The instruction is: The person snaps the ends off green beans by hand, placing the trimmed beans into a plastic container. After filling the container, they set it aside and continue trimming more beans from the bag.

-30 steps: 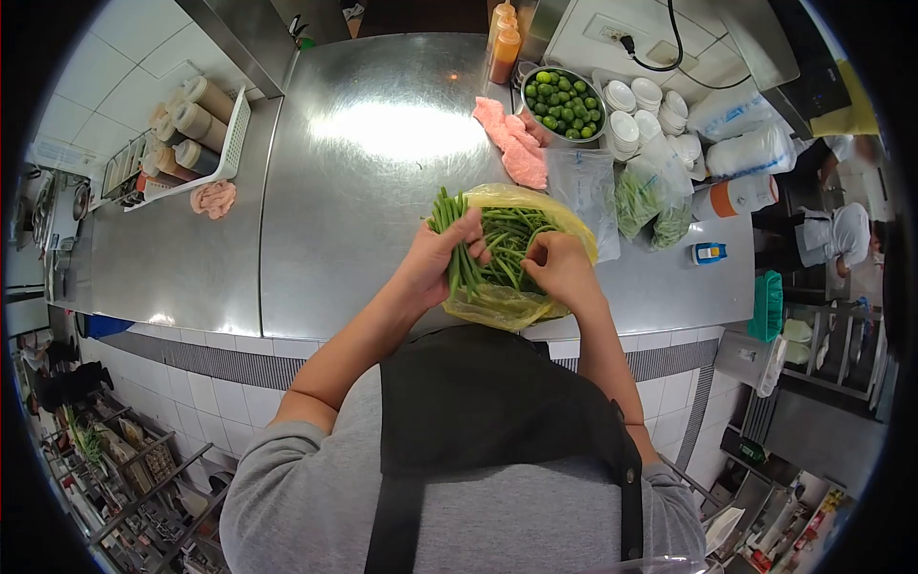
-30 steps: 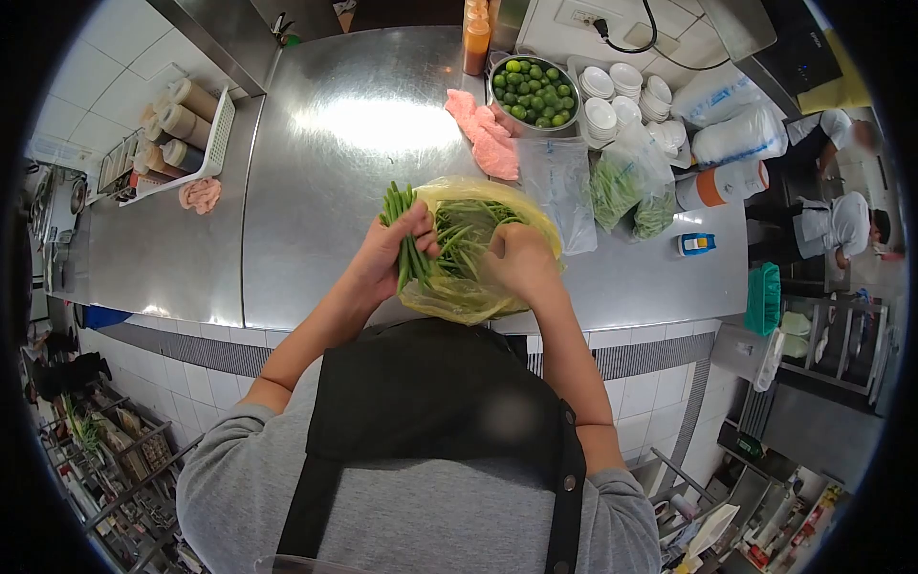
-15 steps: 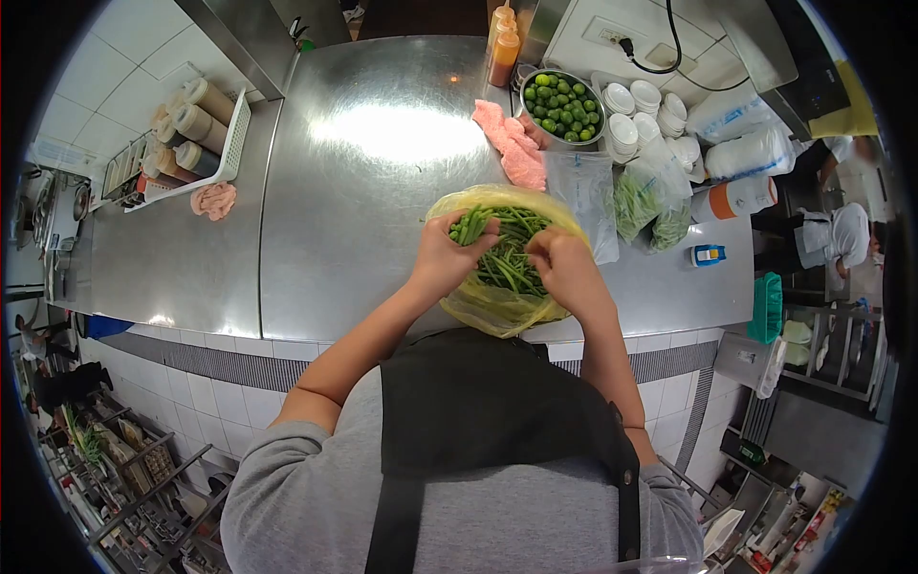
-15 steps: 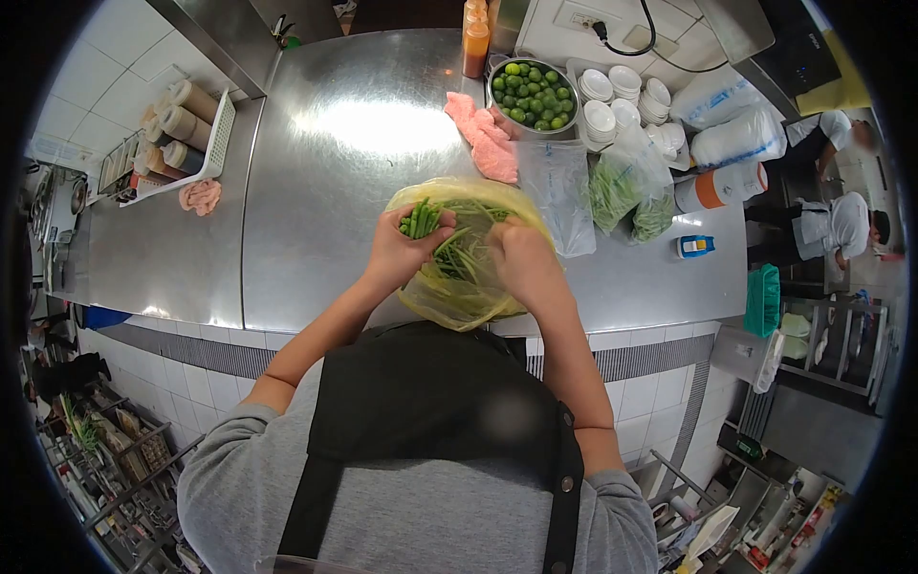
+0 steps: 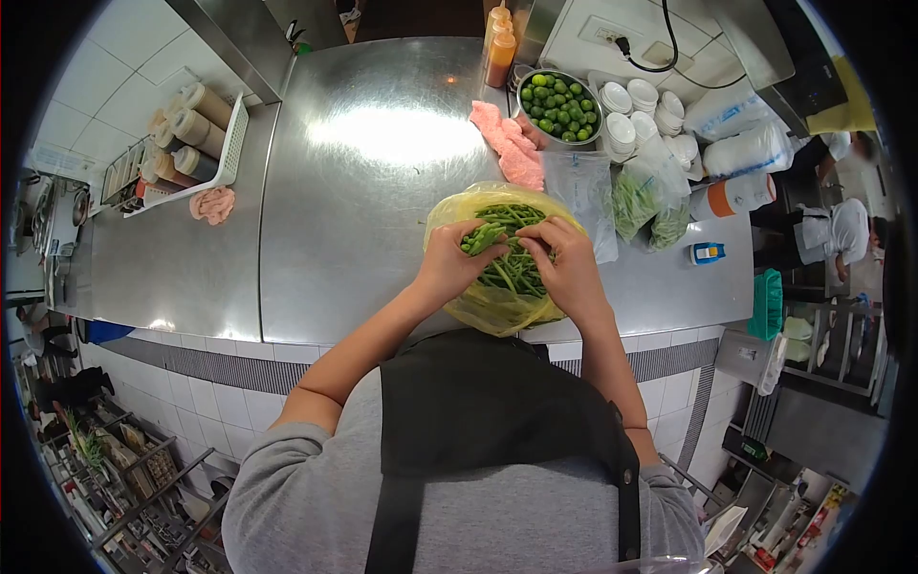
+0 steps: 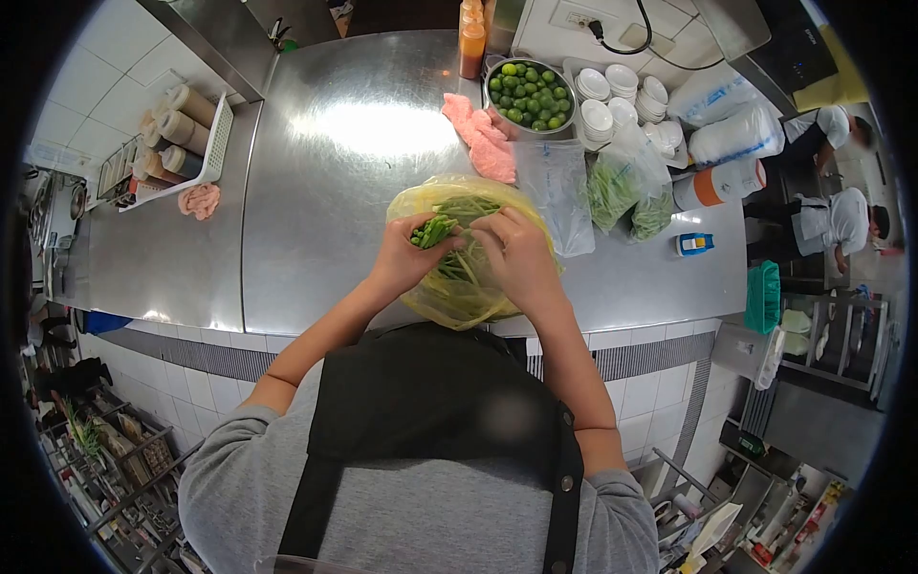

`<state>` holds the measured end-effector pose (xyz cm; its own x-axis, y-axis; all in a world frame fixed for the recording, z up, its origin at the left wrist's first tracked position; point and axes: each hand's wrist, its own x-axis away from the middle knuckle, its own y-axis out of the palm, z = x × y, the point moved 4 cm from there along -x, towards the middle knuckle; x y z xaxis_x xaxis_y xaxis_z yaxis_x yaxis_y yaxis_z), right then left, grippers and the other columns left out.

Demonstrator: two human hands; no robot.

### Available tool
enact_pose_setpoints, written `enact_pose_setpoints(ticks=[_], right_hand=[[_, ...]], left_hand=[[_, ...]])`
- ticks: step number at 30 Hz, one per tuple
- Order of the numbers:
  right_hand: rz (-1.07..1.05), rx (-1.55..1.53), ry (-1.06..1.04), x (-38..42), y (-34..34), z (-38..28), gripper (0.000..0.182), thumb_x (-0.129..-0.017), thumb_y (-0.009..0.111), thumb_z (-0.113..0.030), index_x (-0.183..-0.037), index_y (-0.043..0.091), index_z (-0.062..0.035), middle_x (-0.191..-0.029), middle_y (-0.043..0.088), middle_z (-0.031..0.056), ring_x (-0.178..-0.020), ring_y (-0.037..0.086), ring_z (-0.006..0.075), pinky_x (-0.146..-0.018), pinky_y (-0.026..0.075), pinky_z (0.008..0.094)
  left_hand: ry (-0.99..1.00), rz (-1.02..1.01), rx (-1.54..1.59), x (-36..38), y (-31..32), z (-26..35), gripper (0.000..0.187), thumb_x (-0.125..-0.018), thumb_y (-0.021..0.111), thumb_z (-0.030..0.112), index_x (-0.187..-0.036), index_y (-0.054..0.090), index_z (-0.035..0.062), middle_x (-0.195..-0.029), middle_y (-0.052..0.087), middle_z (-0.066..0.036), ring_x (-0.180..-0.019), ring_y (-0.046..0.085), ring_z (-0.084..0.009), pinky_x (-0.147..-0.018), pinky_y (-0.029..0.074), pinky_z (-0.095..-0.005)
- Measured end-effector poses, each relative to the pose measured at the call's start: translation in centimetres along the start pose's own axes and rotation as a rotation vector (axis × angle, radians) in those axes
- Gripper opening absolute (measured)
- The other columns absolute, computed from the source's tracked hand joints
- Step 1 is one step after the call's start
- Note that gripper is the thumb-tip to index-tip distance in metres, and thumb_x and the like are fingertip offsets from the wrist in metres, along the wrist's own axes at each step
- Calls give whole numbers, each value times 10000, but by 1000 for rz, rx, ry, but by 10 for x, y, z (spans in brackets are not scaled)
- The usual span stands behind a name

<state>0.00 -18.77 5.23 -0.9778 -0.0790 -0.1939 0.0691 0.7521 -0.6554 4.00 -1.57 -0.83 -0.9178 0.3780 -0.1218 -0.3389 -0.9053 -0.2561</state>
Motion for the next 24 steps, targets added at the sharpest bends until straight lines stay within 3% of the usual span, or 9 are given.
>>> enact_pose_setpoints(ticks=[2, 5, 12, 14, 15, 17, 20, 21, 24], right_hand=[[29, -136, 20, -2, -2, -1, 130, -865, 709, 6, -993, 711, 29, -886, 670, 121, -785, 658, 206, -707, 519, 304], [98, -223, 29, -1, -3, -1, 131, -857, 721, 22, -986, 706, 22, -874, 665, 91, -797, 650, 153, -710, 513, 276], [115, -156, -8, -4, -3, 7, 103, -882, 707, -74, -938, 683, 9, -803, 664, 63, -691, 601, 155, -678, 481, 285], [-60, -537, 326, 1, 7, 30, 101, -912, 705, -99, -928, 675, -5, -817, 658, 22, -707, 583, 121, -682, 476, 275], [-58, -537, 325, 2, 6, 33, 101, -912, 705, -99, -928, 675, -5, -817, 658, 22, -707, 583, 121, -682, 476, 275], [-197, -1109, 511, 7, 17, 39, 84, -928, 684, -90, -962, 668, -14, -858, 650, -3, -746, 586, 98, -701, 479, 262], [-67, -1215, 532, 8, 19, 50, 102, -926, 672, -67, -1014, 662, -15, -930, 657, 12, -819, 605, 92, -743, 486, 243], [-67, -1215, 532, 9, 22, 50, 102, -926, 672, -67, -1014, 662, -15, -930, 657, 12, -819, 605, 92, -743, 486, 243], [-63, -748, 368, 10, 23, 44, 257, -929, 737, -167, -1121, 654, -18, -1032, 650, 50, -967, 620, 123, -867, 499, 260]], left_hand=[[-64, -10, 41, -1, -3, 5, 200, -839, 812, 123, -996, 755, 12, -859, 752, -72, -765, 666, -99, -701, 543, -293], [-135, -11, 90, 0, -6, 0, 216, -836, 811, 134, -1006, 757, 13, -915, 766, -114, -829, 717, -145, -747, 556, -320], [-13, -1, 36, 2, -6, 6, 156, -864, 801, 116, -966, 754, 7, -776, 731, -21, -704, 600, -41, -640, 521, -263], [15, 6, 38, 3, -5, 4, 153, -865, 799, 115, -961, 752, 5, -790, 735, -25, -702, 604, -44, -639, 520, -264], [43, 16, 40, 3, -4, 4, 150, -867, 797, 113, -956, 750, 3, -804, 739, -29, -701, 608, -47, -638, 520, -265], [22, 26, 47, 1, -4, 1, 144, -869, 796, 113, -961, 750, 14, -830, 744, -36, -705, 619, -55, -646, 527, -263], [-165, 15, 202, 1, -10, 4, 146, -880, 786, 127, -1002, 755, 53, -895, 760, -67, -743, 671, -111, -688, 552, -277], [-331, -11, 348, 2, -10, 1, 161, -890, 778, 141, -1039, 759, 81, -935, 770, -92, -776, 713, -158, -724, 570, -294], [-244, 72, 617, 0, -19, -3, 269, -933, 734, 142, -1198, 698, 118, -981, 774, -83, -765, 711, -158, -712, 580, -284]])
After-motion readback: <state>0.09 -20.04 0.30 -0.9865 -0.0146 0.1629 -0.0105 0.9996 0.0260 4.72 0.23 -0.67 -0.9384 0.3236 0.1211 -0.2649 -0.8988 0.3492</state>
